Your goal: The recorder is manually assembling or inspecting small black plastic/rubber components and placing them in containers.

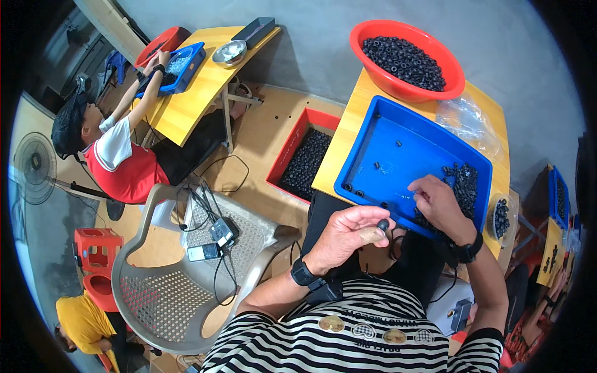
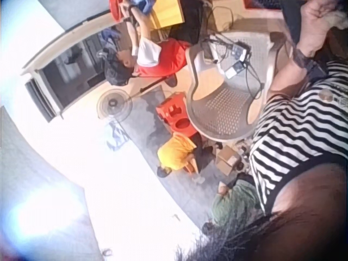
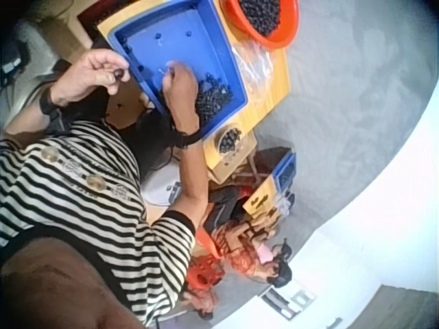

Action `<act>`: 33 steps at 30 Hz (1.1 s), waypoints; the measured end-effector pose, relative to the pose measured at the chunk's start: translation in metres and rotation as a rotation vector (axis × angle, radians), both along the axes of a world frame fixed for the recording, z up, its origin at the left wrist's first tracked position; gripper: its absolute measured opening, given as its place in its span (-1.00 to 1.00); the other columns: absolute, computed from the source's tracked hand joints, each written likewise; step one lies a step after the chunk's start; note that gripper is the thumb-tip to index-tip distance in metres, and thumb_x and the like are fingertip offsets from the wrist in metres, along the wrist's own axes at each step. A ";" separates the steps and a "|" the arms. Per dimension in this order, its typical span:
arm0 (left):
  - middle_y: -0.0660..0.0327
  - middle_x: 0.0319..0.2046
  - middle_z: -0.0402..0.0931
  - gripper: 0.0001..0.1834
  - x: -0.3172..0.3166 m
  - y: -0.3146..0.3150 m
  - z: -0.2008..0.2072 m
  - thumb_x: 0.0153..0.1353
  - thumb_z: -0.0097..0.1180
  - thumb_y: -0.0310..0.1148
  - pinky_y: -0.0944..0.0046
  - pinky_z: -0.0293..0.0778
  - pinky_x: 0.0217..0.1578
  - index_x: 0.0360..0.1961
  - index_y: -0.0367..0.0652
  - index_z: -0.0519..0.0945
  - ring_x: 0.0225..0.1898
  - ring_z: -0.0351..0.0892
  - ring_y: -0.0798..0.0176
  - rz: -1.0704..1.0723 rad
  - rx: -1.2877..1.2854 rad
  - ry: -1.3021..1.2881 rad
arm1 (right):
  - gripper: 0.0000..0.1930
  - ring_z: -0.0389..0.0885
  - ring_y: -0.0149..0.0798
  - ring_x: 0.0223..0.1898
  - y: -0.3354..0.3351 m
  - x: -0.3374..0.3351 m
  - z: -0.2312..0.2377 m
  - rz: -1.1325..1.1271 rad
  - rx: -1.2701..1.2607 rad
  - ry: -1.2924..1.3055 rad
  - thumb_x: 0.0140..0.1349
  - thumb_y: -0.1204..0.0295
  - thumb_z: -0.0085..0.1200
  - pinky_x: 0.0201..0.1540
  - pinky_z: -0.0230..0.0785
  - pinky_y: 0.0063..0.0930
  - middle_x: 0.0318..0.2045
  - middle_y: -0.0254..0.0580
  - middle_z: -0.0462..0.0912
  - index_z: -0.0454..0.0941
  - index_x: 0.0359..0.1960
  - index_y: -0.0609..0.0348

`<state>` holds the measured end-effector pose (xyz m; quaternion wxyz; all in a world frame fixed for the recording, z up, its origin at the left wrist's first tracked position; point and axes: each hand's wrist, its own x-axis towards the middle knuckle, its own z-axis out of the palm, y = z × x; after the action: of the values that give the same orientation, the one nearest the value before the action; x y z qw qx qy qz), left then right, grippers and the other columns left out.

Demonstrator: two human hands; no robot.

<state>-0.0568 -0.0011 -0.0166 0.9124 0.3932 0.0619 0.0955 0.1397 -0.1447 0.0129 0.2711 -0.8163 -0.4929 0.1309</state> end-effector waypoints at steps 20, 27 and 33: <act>0.04 -0.11 0.56 -0.70 0.007 0.002 0.006 0.15 0.13 -0.62 0.33 0.55 -0.17 -0.06 -0.22 0.54 -0.26 0.61 0.30 0.012 0.016 -0.036 | -0.86 0.46 -0.52 -0.48 -0.024 -0.043 0.037 -0.092 0.364 0.325 0.04 0.67 0.13 -0.42 0.31 -0.65 -0.42 -0.31 0.53 0.55 -0.34 0.24; 0.13 -0.12 0.54 -0.69 0.009 0.002 0.009 0.09 0.12 -0.72 0.37 0.51 -0.12 -0.12 -0.23 0.56 -0.20 0.57 0.37 0.052 0.075 -0.038 | -0.87 0.46 -0.51 -0.47 -0.023 -0.043 0.029 -0.116 0.409 0.320 0.04 0.67 0.12 -0.42 0.32 -0.65 -0.40 -0.31 0.55 0.54 -0.35 0.24; 0.18 -0.12 0.50 -0.69 0.010 0.003 0.005 0.09 0.13 -0.72 0.40 0.49 -0.13 -0.13 -0.25 0.56 -0.20 0.53 0.42 0.088 0.129 -0.051 | -0.87 0.43 -0.59 -0.51 -0.024 -0.040 0.021 -0.179 0.297 0.402 0.08 0.66 0.10 -0.44 0.30 -0.68 -0.48 -0.37 0.57 0.52 -0.33 0.21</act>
<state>-0.0473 0.0018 -0.0117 0.8813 0.4456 0.0495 0.1492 0.0993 -0.1686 0.0341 0.4910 -0.7654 -0.3689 0.1923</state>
